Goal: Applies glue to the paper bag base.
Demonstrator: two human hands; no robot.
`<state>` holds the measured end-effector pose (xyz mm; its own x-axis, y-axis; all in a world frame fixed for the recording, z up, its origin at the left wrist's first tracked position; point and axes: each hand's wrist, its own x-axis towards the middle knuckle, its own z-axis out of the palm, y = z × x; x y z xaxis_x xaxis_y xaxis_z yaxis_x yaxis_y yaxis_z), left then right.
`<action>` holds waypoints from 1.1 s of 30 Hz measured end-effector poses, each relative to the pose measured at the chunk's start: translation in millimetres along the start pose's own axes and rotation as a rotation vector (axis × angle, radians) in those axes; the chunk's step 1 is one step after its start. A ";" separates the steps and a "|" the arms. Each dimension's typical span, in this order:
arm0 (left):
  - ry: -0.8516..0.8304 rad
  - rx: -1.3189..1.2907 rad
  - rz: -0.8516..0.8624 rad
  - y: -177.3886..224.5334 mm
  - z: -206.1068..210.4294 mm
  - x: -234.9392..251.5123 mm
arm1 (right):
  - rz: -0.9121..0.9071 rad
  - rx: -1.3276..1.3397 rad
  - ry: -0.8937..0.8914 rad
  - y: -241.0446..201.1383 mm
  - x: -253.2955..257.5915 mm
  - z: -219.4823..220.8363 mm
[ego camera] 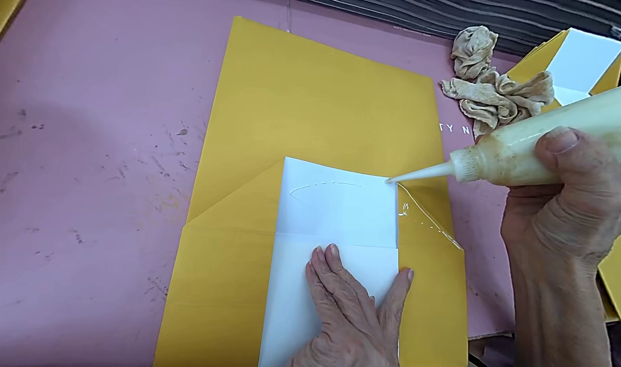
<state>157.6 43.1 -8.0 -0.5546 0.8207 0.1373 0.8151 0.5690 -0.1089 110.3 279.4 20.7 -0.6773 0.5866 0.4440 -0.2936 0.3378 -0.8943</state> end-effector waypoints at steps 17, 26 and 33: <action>-0.007 -0.034 -0.007 2.0 0.8 0.9 | 0.030 0.064 -0.140 -7.7 -6.1 44.8; -0.035 -0.070 -0.013 2.2 -2.3 1.2 | 0.051 0.074 -0.173 -15.2 -7.8 70.4; -0.023 -0.065 -0.027 3.4 -1.8 3.6 | 0.029 0.127 -0.236 -17.1 -10.2 88.9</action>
<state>158.7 48.0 -6.1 -0.5797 0.8064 0.1168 0.8085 0.5871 -0.0410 62.3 202.2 26.4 -0.8208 0.4024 0.4055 -0.3435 0.2196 -0.9131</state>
